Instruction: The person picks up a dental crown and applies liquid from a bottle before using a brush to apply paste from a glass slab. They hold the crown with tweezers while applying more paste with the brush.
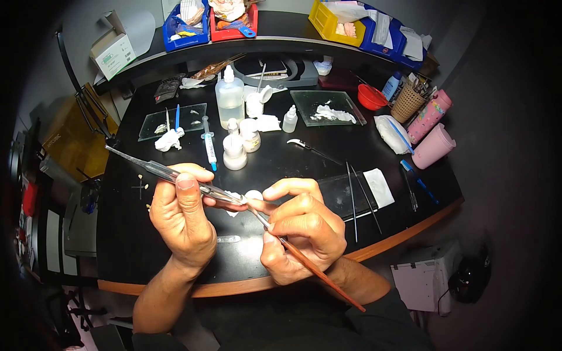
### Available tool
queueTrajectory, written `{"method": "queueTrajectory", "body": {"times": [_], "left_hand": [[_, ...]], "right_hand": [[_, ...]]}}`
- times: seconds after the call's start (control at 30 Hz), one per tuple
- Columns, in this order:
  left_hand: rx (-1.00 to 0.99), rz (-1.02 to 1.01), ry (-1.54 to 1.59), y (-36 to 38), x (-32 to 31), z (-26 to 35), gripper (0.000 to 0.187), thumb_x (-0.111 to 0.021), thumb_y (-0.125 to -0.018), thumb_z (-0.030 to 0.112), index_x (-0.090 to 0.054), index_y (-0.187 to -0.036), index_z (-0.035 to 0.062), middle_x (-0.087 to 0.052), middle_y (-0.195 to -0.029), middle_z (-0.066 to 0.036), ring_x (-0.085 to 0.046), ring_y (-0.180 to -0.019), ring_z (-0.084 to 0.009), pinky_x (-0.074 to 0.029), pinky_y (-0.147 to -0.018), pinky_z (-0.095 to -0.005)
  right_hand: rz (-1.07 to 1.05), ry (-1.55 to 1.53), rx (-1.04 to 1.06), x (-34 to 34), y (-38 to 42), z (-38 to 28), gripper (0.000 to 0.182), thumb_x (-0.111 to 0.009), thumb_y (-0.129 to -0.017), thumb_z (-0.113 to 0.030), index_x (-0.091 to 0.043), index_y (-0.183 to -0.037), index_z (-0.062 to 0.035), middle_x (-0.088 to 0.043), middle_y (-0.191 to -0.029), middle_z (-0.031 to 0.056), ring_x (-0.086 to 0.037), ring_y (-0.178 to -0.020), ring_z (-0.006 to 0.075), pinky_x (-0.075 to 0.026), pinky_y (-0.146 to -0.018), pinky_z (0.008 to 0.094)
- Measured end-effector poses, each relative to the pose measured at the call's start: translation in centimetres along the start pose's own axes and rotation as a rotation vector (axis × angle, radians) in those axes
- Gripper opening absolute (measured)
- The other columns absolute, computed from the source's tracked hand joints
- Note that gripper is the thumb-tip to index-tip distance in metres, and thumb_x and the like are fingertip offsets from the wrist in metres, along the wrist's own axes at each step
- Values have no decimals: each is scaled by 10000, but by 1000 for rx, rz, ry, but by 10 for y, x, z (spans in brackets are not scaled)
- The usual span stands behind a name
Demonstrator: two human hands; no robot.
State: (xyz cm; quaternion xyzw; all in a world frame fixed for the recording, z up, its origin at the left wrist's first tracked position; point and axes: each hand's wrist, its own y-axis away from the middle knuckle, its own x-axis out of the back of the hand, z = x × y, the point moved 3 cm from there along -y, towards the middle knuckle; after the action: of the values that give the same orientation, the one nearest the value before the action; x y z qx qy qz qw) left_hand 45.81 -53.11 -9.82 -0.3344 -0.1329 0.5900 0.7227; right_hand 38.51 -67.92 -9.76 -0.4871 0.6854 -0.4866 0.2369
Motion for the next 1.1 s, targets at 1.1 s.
{"method": "queueTrajectory", "body": {"times": [1.1], "left_hand": [[42,-34,-46,-1,0,-4,294,-412,-1067,217,-532,-973,-34,-627,-659,-101,-677,-555,-164,-535,-514,-212]], "right_hand": [[-36,71,22,-1,0,0,263,-628,-565,79,-615,-800,-38,-578,-720,53,-618,-826,284,-519,-737,352]]}}
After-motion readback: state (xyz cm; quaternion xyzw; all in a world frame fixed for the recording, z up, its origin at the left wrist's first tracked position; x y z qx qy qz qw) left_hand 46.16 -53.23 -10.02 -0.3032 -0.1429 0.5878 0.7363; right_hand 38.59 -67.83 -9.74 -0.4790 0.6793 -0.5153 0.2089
